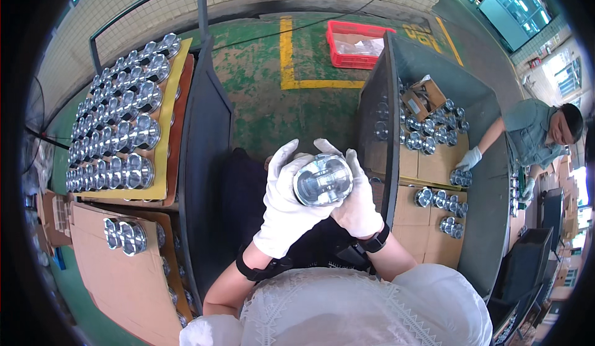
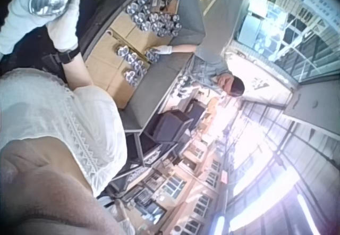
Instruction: Inspecting and organizing metal pistons in a factory setting.
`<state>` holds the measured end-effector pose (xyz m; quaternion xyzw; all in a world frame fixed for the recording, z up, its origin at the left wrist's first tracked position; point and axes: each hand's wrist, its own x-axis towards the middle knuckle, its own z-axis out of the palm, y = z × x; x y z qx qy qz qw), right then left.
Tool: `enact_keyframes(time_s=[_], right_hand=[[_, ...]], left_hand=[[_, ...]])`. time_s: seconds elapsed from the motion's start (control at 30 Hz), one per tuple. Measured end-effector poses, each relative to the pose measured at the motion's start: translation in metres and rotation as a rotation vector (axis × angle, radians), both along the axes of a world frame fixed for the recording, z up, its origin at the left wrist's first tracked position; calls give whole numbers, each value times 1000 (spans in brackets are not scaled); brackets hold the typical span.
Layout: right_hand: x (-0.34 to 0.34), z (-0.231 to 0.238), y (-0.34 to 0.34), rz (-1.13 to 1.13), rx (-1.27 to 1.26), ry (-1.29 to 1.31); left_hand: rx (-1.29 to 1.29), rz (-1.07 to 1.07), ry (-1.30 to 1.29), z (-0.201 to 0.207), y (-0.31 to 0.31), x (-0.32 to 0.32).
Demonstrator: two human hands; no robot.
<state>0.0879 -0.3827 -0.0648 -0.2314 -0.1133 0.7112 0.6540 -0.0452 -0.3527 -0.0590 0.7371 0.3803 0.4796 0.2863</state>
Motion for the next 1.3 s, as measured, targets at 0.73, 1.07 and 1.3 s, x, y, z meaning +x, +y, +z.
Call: enact_keyframes(time_s=[0.73, 1.07, 1.3], right_hand=[[-6, 1, -9, -191, 22, -292], [-8, 7, -10, -189, 75, -428], [-7, 5, -10, -206, 88, -449]], left_hand=[[-22, 4, 34, -11, 5, -12], [204, -94, 248, -5, 15, -18], [146, -92, 172, -14, 11, -14]])
